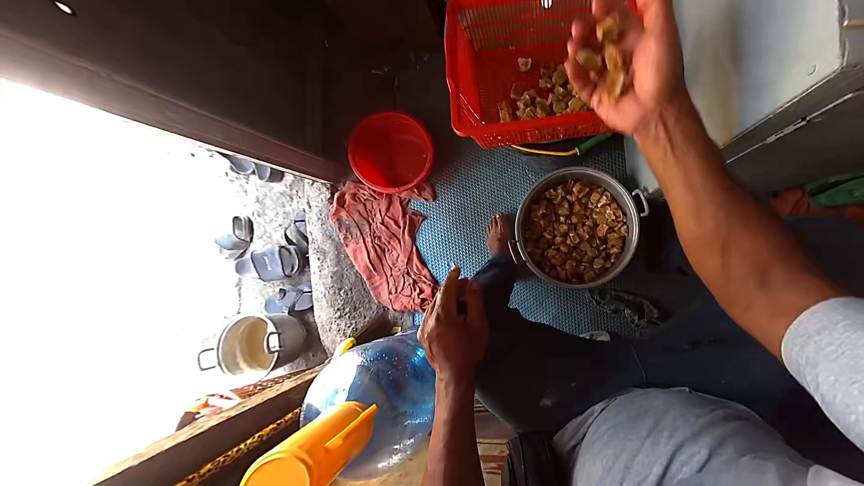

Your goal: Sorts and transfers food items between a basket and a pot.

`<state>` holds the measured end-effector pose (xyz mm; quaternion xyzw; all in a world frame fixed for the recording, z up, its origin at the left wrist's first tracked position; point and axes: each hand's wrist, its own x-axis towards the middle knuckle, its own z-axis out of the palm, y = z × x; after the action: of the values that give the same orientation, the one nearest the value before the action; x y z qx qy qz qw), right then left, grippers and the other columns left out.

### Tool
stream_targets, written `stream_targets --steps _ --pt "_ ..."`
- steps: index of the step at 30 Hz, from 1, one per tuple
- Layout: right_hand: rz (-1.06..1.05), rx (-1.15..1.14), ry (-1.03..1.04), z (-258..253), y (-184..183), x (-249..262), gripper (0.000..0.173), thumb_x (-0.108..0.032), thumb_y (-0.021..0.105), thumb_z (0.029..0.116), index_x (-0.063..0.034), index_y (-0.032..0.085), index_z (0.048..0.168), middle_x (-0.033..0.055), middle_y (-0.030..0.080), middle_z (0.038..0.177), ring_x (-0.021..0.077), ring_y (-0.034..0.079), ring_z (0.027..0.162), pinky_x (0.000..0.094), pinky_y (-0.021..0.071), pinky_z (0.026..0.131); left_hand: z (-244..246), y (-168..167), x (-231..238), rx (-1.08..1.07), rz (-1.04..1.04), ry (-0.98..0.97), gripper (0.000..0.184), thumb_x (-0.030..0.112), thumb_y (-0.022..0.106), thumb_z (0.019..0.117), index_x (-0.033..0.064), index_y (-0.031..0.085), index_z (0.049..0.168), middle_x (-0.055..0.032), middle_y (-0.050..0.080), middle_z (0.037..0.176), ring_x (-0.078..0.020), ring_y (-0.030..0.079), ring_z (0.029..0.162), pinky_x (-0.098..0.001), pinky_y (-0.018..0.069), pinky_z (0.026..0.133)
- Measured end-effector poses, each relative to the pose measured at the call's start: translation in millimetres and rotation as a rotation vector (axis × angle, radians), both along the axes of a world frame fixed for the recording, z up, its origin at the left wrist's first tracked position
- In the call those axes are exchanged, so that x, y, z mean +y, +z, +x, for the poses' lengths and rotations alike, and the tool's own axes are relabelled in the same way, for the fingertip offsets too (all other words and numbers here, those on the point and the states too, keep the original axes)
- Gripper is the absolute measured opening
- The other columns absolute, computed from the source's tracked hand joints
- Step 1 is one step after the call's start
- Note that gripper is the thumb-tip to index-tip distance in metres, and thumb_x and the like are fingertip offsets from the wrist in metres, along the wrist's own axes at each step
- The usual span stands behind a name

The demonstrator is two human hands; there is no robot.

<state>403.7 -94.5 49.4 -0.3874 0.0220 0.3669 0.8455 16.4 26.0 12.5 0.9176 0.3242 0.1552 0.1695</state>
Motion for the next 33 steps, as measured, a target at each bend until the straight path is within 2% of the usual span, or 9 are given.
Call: stream_targets --steps 3,6,8,10,13,17,23,28,33 --pt "-0.214 -0.136 -0.112 35.2 17.6 29.4 0.026 -0.02 0.044 0.1076 -0.0054 0.049 0.129 0.0195 0.053 0.124 0.0355 0.06 0.11 0.0625 0.0557 0.085 1.8 0.9 0.6 -0.012 0.003 0.003 0.039 0.03 0.051 0.1035 0.0083 0.068 0.13 -0.0075 0.078 0.102 -0.0217 0.074 0.09 -0.0469 0.0576 0.079" --pt "-0.479 -0.53 -0.208 10.3 -3.3 12.5 0.041 -0.027 0.04 0.1089 -0.0032 0.047 0.141 0.0177 0.053 0.141 0.0307 0.059 0.127 0.0509 0.0595 0.093 -1.2 -1.4 1.6 -0.047 -0.004 0.005 0.037 0.029 0.052 0.1038 0.0071 0.07 0.128 -0.0086 0.078 0.101 -0.0219 0.074 0.09 -0.0457 0.058 0.08" --pt "-0.591 -0.91 -0.178 -32.1 -45.0 -7.0 0.04 -0.024 0.038 0.1094 0.0052 0.054 0.131 0.0166 0.063 0.121 0.0248 0.068 0.106 0.0421 0.0626 0.084 -4.4 -3.1 3.1 -0.067 -0.023 0.001 0.036 0.027 0.052 0.1036 0.0056 0.07 0.127 -0.0096 0.077 0.101 -0.0206 0.074 0.089 -0.0435 0.0586 0.08" --pt "-0.737 -1.087 0.168 -70.7 -111.5 -17.8 0.035 -0.025 0.048 0.1066 0.004 0.061 0.122 0.016 0.067 0.12 0.0218 0.068 0.106 0.0404 0.0596 0.09 -3.6 -3.0 6.1 -0.066 -0.035 0.006 0.036 0.026 0.053 0.1037 0.0052 0.07 0.127 -0.0095 0.077 0.102 -0.0193 0.074 0.09 -0.0412 0.0587 0.081" --pt "-1.108 -1.087 0.861 -95.8 -224.6 -19.1 0.07 -0.057 0.059 0.0981 -0.0141 0.05 0.153 0.0235 0.041 0.158 0.0413 0.038 0.147 0.0623 0.0357 0.116 -2.1 0.8 7.5 -0.029 -0.047 -0.01 0.036 0.026 0.053 0.1037 0.0055 0.069 0.128 -0.0085 0.077 0.103 -0.0179 0.074 0.09 -0.0404 0.0585 0.08" --pt "-1.372 -1.205 0.959 -144.7 -275.4 -19.6 0.068 -0.06 0.062 0.0929 -0.0205 0.054 0.147 0.0288 0.041 0.154 0.0548 0.028 0.146 0.0777 0.0317 0.108 1.6 0.7 10.9 -0.028 -0.015 -0.015 0.035 0.025 0.054 0.1023 0.0039 0.071 0.124 -0.009 0.077 0.098 -0.0173 0.074 0.086 -0.0386 0.0591 0.077" --pt "-1.179 -0.903 1.022 -142.0 -264.3 -56.8 0.049 -0.044 0.059 0.1021 -0.0104 0.058 0.139 0.0237 0.06 0.134 0.0432 0.062 0.119 0.0654 0.0518 0.095 7.2 -0.4 9.7 -0.048 -0.025 -0.024 0.034 0.025 0.054 0.1024 0.0053 0.071 0.125 -0.008 0.077 0.101 -0.0163 0.074 0.088 -0.0388 0.0592 0.079" --pt "-0.817 0.023 0.744 -100.5 -236.5 -87.0 0.043 -0.045 0.053 0.1046 -0.027 0.055 0.143 0.0091 0.063 0.131 0.0276 0.066 0.105 0.049 0.0577 0.077 5.3 -1.9 7.2 -0.043 -0.026 -0.032 0.036 0.028 0.053 0.1027 0.0076 0.07 0.127 -0.0075 0.077 0.099 -0.019 0.073 0.086 -0.0428 0.0586 0.076" --pt "-0.538 0.328 0.682 -79.6 -195.4 -101.3 0.044 -0.05 0.041 0.1054 -0.024 0.053 0.14 0.0106 0.071 0.117 0.0274 0.072 0.092 0.0435 0.061 0.072 10.7 3.0 4.9 -0.04 -0.023 -0.038 0.036 0.028 0.051 0.1033 0.0079 0.07 0.127 -0.0081 0.077 0.096 -0.0207 0.073 0.082 -0.046 0.0576 0.073"
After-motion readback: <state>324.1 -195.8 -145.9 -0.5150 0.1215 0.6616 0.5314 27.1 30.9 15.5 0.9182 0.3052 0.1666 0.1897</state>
